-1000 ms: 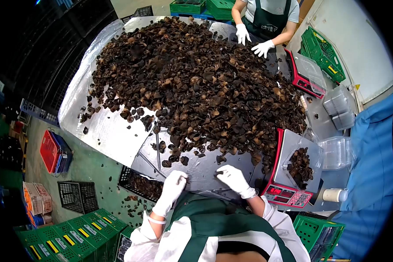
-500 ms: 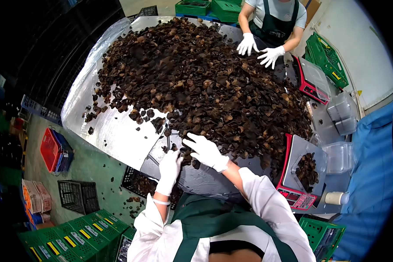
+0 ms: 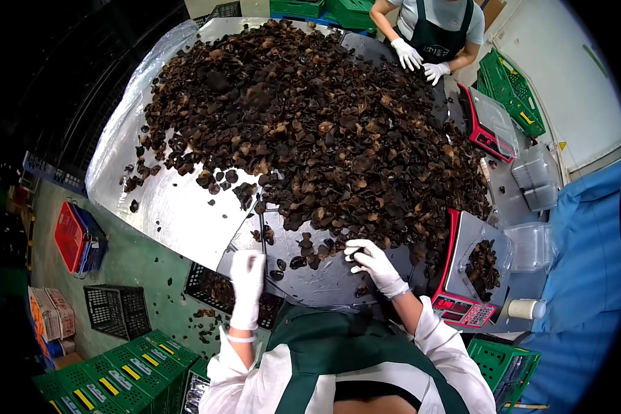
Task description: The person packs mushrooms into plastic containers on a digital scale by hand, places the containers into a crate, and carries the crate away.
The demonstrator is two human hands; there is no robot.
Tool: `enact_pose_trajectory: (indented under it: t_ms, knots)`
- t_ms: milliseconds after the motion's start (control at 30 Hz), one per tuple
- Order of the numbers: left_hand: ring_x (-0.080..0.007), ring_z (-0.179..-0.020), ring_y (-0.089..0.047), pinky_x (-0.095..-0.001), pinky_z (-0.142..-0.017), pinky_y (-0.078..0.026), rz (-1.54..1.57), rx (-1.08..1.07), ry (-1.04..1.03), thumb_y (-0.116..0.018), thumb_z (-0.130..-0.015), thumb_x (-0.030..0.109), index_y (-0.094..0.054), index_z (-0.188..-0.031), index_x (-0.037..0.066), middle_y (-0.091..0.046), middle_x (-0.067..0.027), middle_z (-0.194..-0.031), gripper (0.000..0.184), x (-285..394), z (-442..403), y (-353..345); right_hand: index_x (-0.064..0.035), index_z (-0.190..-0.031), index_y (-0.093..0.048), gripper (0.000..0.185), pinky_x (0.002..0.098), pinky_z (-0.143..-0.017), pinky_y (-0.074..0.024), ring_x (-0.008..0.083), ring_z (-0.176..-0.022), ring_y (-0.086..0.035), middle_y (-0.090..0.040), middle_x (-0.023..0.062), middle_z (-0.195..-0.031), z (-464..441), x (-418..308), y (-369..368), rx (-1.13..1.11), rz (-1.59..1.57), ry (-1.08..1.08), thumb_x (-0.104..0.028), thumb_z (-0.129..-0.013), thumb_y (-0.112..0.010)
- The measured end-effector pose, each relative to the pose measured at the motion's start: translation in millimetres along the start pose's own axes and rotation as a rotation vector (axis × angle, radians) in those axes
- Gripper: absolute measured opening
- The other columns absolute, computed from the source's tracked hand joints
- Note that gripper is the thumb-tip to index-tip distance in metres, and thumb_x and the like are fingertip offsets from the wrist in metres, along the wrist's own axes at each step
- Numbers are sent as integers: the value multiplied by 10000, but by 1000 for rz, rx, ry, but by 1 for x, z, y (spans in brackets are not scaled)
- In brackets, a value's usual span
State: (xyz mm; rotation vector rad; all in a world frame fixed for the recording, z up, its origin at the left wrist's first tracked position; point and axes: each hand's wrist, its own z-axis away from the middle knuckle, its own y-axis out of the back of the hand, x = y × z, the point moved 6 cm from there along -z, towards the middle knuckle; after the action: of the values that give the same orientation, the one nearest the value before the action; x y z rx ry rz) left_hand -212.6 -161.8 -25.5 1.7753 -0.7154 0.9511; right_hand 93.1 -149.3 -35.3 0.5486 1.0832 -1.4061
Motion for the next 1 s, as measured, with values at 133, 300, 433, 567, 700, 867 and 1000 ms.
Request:
enact_pose_trajectory:
  t_ms: [133, 300, 433, 567, 700, 867, 1000]
  knots:
    - [-192, -704, -539, -303, -664, -460, -193, 217, 196, -650, -821, 45, -590, -881, 27, -547, -81, -804, 87, -58, 21, 77, -79, -945, -608, 124, 217, -590, -480, 72, -762, -578, -619, 6, -886, -17, 7, -7, -39, 98, 43, -197, -932, -574]
    - [-277, -821, -567, -392, -745, -454, -570, 96, -72, -646, -817, 133, -638, -937, 86, -598, -93, -856, 129, -10, 21, 66, -171, -1238, -549, 512, 350, -658, -538, 243, -827, -630, -563, 137, -1100, -37, -14, -92, 37, 1227, 643, -269, -769, -731]
    - [-286, -830, -569, -400, -716, -463, -434, -138, -247, -725, -759, 235, -643, -969, 89, -605, -90, -867, 269, 10, 29, 7, -179, -1127, -573, 396, 361, -653, -540, 243, -853, -637, -544, 105, -1099, -51, 27, -113, -66, 1634, 501, -268, -765, -708]
    - [-287, -832, -553, -389, -715, -462, -426, -345, -247, -737, -726, 176, -649, -966, 73, -565, -95, -877, 275, 9, 44, -25, -162, -995, -651, 218, 324, -690, -519, 210, -849, -627, -618, 66, -964, -29, -3, -81, -6, 1122, 702, -258, -800, -670]
    - [-294, -834, -550, -390, -717, -462, -347, -297, -243, -723, -723, 138, -618, -864, 69, -557, -99, -860, 188, 3, 47, -26, -58, -1182, -540, 340, 219, -529, -445, 90, -733, -619, -619, 46, -945, -10, 9, -20, -174, 101, -112, -291, -936, -560]
    - [-298, -845, -558, -383, -734, -466, -290, -311, -238, -699, -730, 88, -595, -851, 50, -561, -108, -859, 164, 12, 41, -37, -76, -1360, -417, 460, 298, -579, -511, 222, -867, -638, -556, 122, -1242, 9, 33, 5, -130, -494, -79, -299, -967, -502]
    - [-304, -867, -562, -387, -753, -469, -57, -385, -357, -676, -776, 157, -614, -898, 55, -586, -111, -880, 170, 37, 31, -63, -96, -1388, -390, 490, 355, -668, -535, 270, -974, -612, -485, 173, -1361, 20, 33, 8, -170, -592, 20, -337, -968, -470]
